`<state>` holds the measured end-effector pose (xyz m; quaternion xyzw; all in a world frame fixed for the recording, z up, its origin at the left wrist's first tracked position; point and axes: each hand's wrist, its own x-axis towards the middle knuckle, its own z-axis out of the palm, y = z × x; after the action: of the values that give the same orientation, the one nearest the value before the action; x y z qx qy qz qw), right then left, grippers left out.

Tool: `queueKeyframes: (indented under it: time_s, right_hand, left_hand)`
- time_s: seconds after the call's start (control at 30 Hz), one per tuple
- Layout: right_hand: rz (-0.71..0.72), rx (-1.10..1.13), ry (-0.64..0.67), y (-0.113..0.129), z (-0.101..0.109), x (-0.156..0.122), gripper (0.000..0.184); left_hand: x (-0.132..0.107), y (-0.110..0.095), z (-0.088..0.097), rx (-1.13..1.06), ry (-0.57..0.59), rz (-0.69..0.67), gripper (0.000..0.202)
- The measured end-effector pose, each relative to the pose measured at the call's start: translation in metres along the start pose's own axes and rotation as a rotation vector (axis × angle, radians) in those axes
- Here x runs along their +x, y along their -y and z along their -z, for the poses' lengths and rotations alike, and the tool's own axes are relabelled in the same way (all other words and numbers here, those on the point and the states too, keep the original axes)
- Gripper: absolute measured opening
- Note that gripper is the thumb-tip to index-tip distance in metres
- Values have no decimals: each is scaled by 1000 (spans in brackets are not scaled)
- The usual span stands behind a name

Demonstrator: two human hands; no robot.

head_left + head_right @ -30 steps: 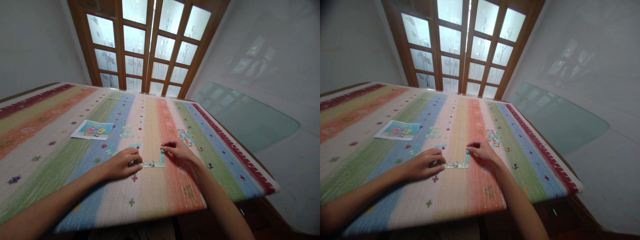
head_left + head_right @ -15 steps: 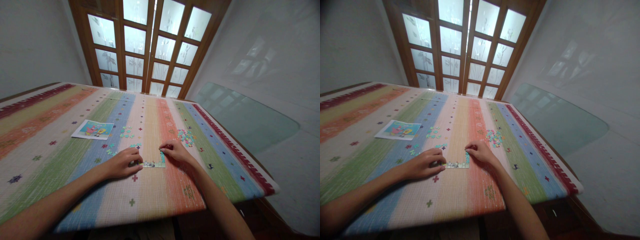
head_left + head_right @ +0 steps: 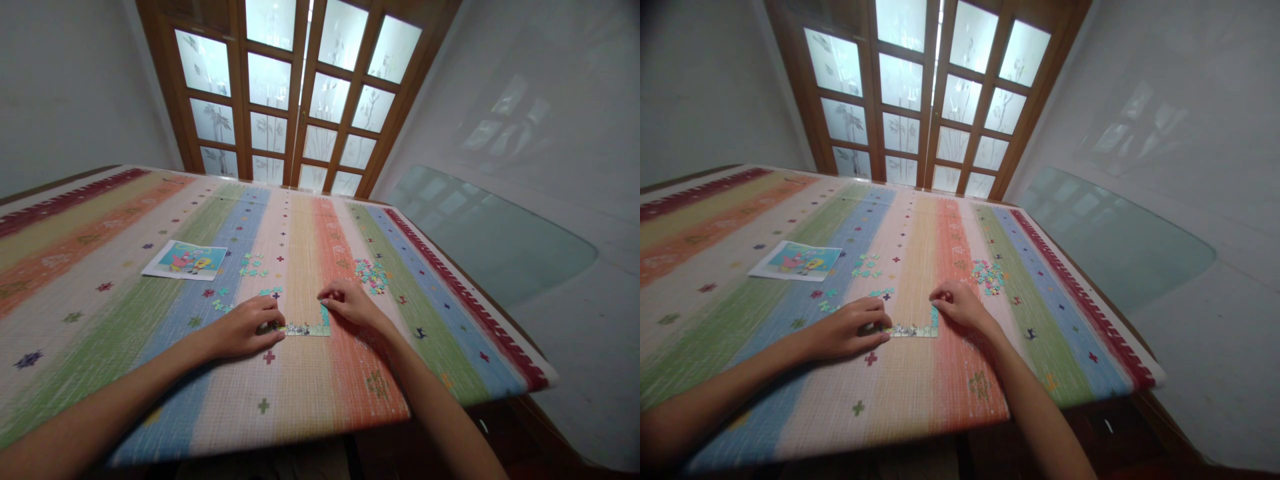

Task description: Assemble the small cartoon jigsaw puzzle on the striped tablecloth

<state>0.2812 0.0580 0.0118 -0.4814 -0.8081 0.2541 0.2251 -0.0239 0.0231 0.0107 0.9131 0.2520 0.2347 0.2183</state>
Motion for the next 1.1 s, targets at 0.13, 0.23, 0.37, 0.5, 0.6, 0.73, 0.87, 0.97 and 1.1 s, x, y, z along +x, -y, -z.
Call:
queueKeyframes:
  time_s: [0.13, 0.23, 0.37, 0.5, 0.6, 0.73, 0.87, 0.97, 1.1]
  right_hand:
    - [-1, -3, 14, 2, 5, -1, 8]
    - [-1, 0, 41, 2, 8, -3, 9]
    - [-24, -12, 55, 3, 8, -3, 6]
    - [-7, -30, 64, 2, 10, -4, 8]
    - [23, -17, 84, 0, 15, -5, 12]
    - [33, -11, 111, 0, 19, -8, 13]
    - [45, -58, 140, 1, 20, -9, 12]
    - [45, -61, 153, 2, 20, -9, 10]
    - [61, -71, 156, 3, 19, -10, 10]
  left_hand:
    - [-1, 1, 0, 10, 6, -2, 16]
    - [-1, 1, -1, 14, 12, 3, 17]
    - [0, 3, -2, 12, 8, 4, 17]
    - [-1, 3, -3, 20, 4, 1, 17]
    - [-2, 3, -2, 23, 4, 4, 17]
    - [-1, 2, -2, 27, 1, 2, 18]
    - [-1, 1, -1, 29, -4, 3, 18]
    - [0, 1, -1, 23, -6, 0, 17]
    - [-1, 0, -1, 26, -13, -6, 16]
